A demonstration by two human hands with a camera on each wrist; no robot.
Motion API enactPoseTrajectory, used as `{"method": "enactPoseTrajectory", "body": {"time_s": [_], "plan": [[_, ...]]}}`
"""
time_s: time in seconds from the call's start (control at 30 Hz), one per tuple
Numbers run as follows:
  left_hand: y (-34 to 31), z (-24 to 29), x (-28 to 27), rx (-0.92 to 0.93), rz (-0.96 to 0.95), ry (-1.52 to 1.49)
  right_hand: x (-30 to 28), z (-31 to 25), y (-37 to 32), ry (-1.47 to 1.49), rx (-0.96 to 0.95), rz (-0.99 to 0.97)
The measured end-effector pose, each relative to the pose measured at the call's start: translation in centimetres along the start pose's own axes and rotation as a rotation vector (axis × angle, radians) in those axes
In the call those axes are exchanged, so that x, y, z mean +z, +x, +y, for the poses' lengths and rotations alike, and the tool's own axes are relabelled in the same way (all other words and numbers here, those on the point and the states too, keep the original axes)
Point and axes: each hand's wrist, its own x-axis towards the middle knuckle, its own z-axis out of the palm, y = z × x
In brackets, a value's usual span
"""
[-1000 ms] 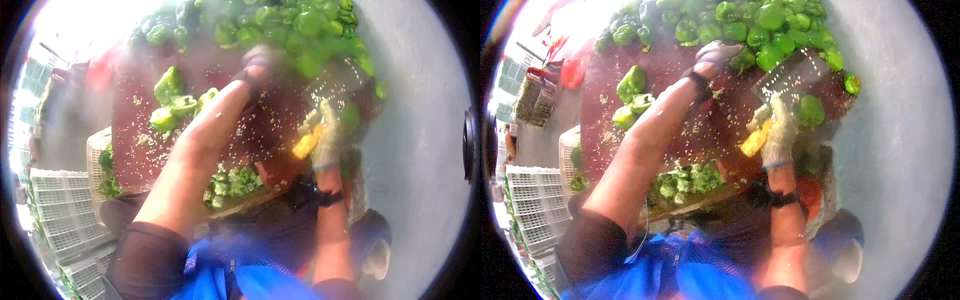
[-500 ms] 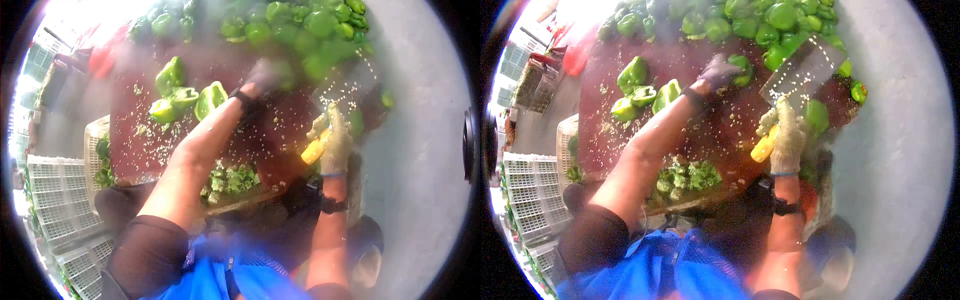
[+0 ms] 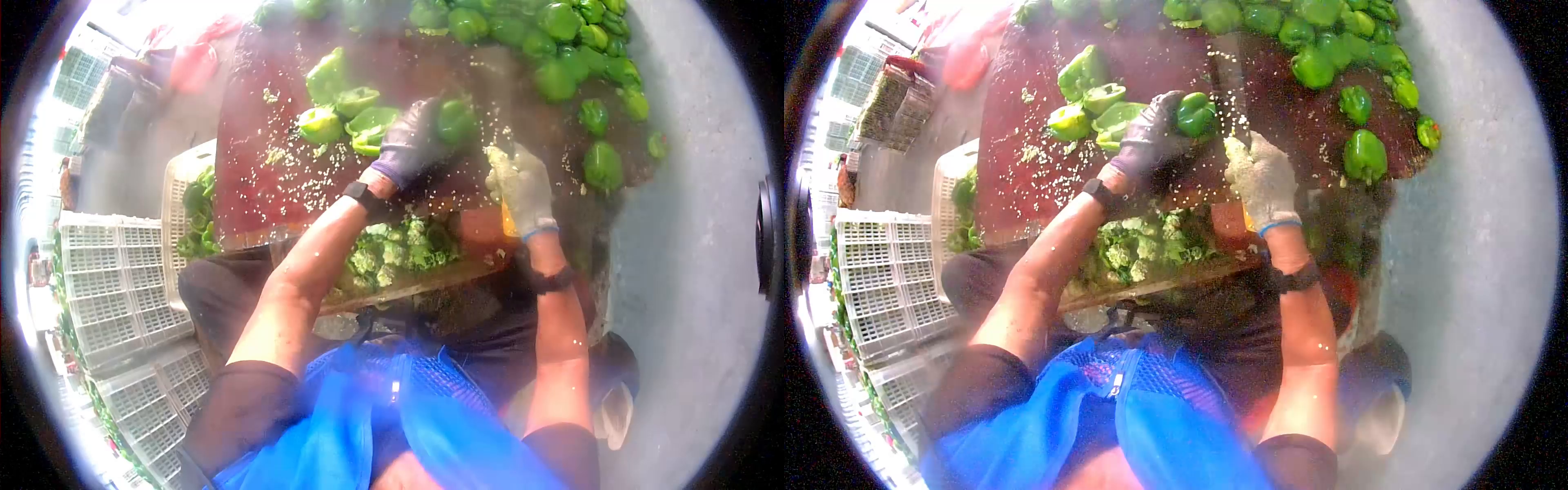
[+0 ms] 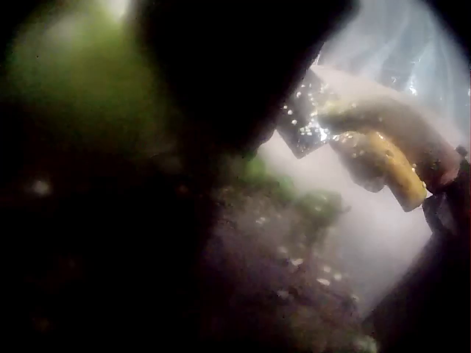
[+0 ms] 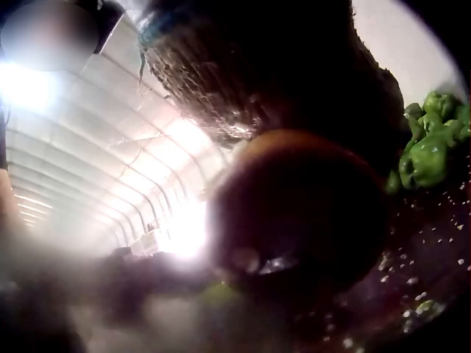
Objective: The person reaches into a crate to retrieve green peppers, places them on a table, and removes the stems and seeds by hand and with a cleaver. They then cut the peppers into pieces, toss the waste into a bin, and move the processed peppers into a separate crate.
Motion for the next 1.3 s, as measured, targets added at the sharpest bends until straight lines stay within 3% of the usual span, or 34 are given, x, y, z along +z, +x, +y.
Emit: {"method": "enactPoseTrajectory", "body": {"time_s": [0.07, 0.17, 0.3, 0.4, 0.63, 0.87, 0.9, 1.0, 1.17, 1.23, 1.3], "plan": [[-0.1, -0.2, -0.7, -0.03, -0.085, 0.024, 0.9, 0.8, 0.6, -0.123, -0.047, -0.017], [-0.1, 0.6, -2.5, -0.115, -0.217, 0.063, 0.7, -0.3, 0.5, 0.095, 0.111, -0.123], [-0.4, -1.6, -1.7, -0.031, -0.221, 0.131, 0.4, -0.9, 0.8, 0.308, 0.185, -0.217], [-0.6, -2.1, -2.1, -0.075, -0.276, 0.209, 0.5, -2.7, 0.7, 0.31, 0.256, -0.238], [-0.3, -3.5, -0.4, -0.013, -0.201, 0.333, 0.7, -2.3, 2.0, 0.29, 0.233, -0.303], [-1.4, -1.8, -2.5, 0.005, -0.161, 0.139, -1.2, -3.4, 4.3, 0.135, 0.235, -0.428], [-1.5, -2.2, -2.2, 0.027, -0.137, 0.146, -2.2, -3.3, 3.8, 0.175, 0.173, -0.47], [-2.6, -4.1, -0.8, 0.131, -0.07, 0.137, -3.2, -5.7, 1.9, 0.095, 0.242, -0.543], [-2.4, -4.5, 0.2, 0.001, -0.166, 0.209, 0.5, -5.8, 2.6, 0.054, 0.492, -0.553], [-2.7, -3.7, -1.0, -0.061, -0.197, 0.178, 2.5, -4.1, 2.5, 0.043, 0.38, -0.526], [-3.4, -2.9, -2.5, -0.039, -0.092, 0.064, 2.8, -3.9, 2.6, 0.062, 0.353, -0.558]]}}
